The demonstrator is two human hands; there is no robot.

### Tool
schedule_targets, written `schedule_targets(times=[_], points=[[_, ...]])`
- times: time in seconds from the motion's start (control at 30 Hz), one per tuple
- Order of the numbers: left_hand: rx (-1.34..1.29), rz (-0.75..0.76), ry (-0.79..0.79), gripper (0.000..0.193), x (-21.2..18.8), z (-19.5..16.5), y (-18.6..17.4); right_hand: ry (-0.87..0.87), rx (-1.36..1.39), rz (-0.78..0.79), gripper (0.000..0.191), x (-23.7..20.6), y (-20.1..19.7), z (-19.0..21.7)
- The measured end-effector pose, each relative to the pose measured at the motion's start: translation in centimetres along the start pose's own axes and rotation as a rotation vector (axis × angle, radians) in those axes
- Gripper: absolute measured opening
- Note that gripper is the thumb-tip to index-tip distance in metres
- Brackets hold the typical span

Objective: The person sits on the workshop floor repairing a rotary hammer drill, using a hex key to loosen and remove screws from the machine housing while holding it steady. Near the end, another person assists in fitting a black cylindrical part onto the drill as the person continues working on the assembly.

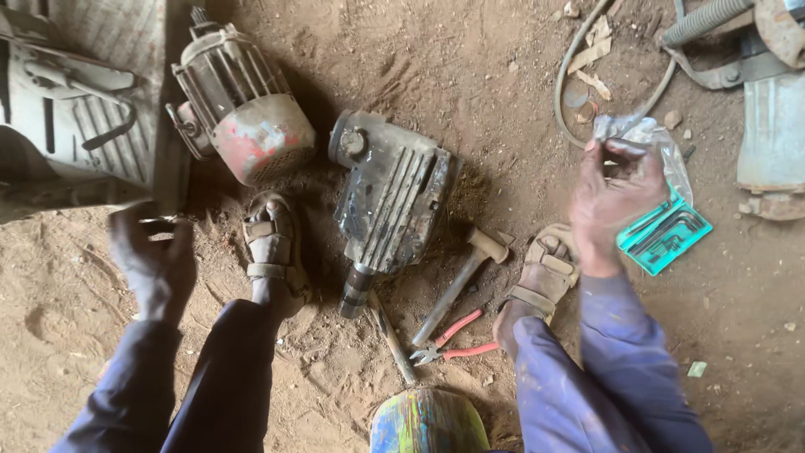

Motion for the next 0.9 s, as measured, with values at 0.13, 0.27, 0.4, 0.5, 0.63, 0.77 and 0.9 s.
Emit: schedule_targets(times=[0.13, 0.27, 0.4, 0.5, 0.63, 0.77, 0.9], points=[[-0.039, 0.023, 0.150, 0.029, 0.1, -3.5, 1.7, -0.267, -0.168, 0.502, 0.011, -4.7, 7.9, 1.6], [0.057, 0.130, 0.322, 0.029, -0.2, -5.9, 5.1, -0.297, -0.232, 0.564, 0.017, -7.3, 8.2, 1.4], [0.135, 0.274, 0.481, 0.030, -1.8, -9.1, 9.3, -0.257, -0.174, 0.566, 0.025, -6.7, 6.0, 2.0], [0.139, 0.415, 0.606, 0.031, -4.0, -14.0, 12.4, -0.199, -0.068, 0.738, 0.014, -8.2, 7.1, 3.7], [0.027, 0.487, 0.843, 0.033, -8.3, -21.7, 14.0, -0.108, 0.225, 0.942, 0.016, -11.5, 9.9, 6.5], [-0.380, 0.806, 0.687, 0.029, -10.9, -24.2, 14.5, -0.002, 0.367, 1.086, 0.017, -14.1, 11.2, 6.9], [-0.446, 0.763, 0.671, 0.026, -10.6, -24.0, 13.4, 0.236, 0.442, 1.084, 0.015, -14.9, 11.5, 4.3]])
Point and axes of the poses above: each hand's wrist, its own x-axis towards the middle knuckle, its own y-axis out of the palm, z = x × y, the point moved 8 cm from there along x, towards the middle knuckle, and after that the axes turned 5 degrees about -y, right-handed, at the moved point
